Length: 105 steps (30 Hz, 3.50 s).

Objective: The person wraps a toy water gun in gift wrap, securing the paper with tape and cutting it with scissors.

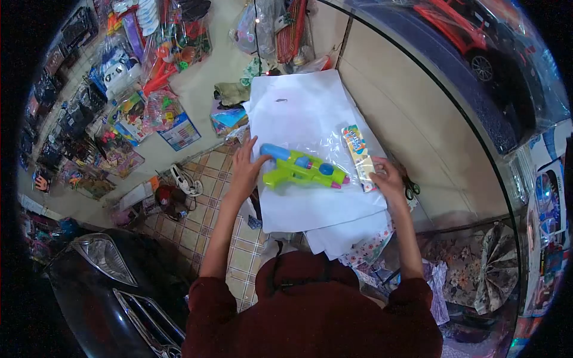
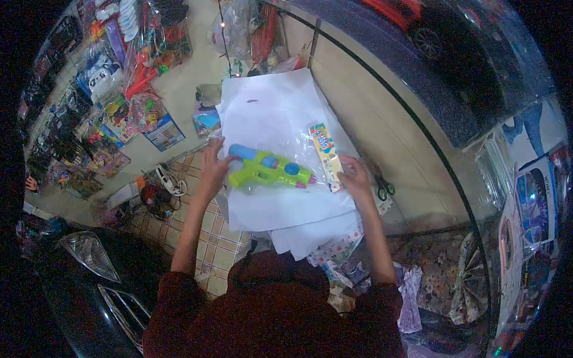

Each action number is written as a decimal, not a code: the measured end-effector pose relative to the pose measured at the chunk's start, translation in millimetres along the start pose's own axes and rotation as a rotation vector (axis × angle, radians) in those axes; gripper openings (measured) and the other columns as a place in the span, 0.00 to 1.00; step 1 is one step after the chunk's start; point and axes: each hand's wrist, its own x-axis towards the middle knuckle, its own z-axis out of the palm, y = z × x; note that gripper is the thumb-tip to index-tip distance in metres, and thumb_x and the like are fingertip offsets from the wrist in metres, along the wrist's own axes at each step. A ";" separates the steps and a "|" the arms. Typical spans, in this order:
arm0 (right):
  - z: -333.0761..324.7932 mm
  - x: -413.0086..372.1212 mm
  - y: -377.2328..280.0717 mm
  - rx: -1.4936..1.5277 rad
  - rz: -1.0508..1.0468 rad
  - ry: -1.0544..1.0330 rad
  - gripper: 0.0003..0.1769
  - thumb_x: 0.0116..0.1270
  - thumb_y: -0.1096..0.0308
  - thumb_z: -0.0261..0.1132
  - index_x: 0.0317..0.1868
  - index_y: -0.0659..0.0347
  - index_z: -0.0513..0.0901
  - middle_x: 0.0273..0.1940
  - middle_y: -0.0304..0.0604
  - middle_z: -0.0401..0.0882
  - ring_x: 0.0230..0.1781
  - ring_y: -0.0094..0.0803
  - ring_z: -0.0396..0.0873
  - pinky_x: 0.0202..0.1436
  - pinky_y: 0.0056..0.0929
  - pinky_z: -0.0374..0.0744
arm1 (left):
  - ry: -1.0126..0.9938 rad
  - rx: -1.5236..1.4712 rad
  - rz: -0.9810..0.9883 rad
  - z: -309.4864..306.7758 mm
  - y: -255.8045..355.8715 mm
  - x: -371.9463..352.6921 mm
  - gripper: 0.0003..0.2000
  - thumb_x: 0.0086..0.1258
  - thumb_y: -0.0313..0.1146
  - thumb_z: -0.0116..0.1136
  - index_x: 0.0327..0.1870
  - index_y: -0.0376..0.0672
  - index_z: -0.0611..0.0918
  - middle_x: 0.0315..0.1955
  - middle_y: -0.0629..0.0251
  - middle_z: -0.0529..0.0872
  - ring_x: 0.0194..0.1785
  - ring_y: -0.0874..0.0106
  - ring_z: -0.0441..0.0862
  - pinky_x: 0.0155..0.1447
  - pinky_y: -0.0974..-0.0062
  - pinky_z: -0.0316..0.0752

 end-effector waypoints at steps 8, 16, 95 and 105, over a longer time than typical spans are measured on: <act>2.8 16.1 22.8 -0.228 -0.010 -0.039 0.31 0.57 0.79 0.67 0.62 0.53 0.71 0.40 0.38 0.68 0.29 0.21 0.74 0.32 0.19 0.77 | -0.035 -0.581 -0.223 0.0 6.9 -36.4 0.24 0.63 0.27 0.59 0.63 0.51 0.75 0.68 0.47 0.63 0.70 0.49 0.63 0.69 0.58 0.61; 16.4 41.3 14.9 -0.347 -0.198 -0.035 0.29 0.56 0.72 0.67 0.60 0.58 0.73 0.24 0.40 0.76 0.26 0.26 0.78 0.31 0.28 0.76 | 0.038 -0.441 -0.159 14.7 42.8 -41.7 0.42 0.54 0.47 0.71 0.70 0.45 0.64 0.70 0.39 0.55 0.71 0.48 0.59 0.72 0.56 0.54; 57.8 3.7 -101.6 -0.653 -0.462 -0.996 0.11 0.69 0.63 0.60 0.40 0.59 0.69 0.53 0.48 0.72 0.53 0.44 0.73 0.54 0.37 0.71 | -0.319 -0.332 0.133 -27.8 89.3 -15.8 0.11 0.75 0.40 0.45 0.44 0.40 0.71 0.32 0.46 0.81 0.45 0.48 0.79 0.51 0.54 0.71; 48.8 -21.4 -113.6 -0.752 -0.433 -0.780 0.27 0.58 0.57 0.72 0.52 0.60 0.70 0.41 0.45 0.69 0.42 0.37 0.71 0.45 0.33 0.72 | -0.386 -0.409 0.174 -35.0 73.9 -0.1 0.12 0.75 0.41 0.44 0.42 0.39 0.72 0.20 0.49 0.77 0.31 0.49 0.78 0.37 0.52 0.68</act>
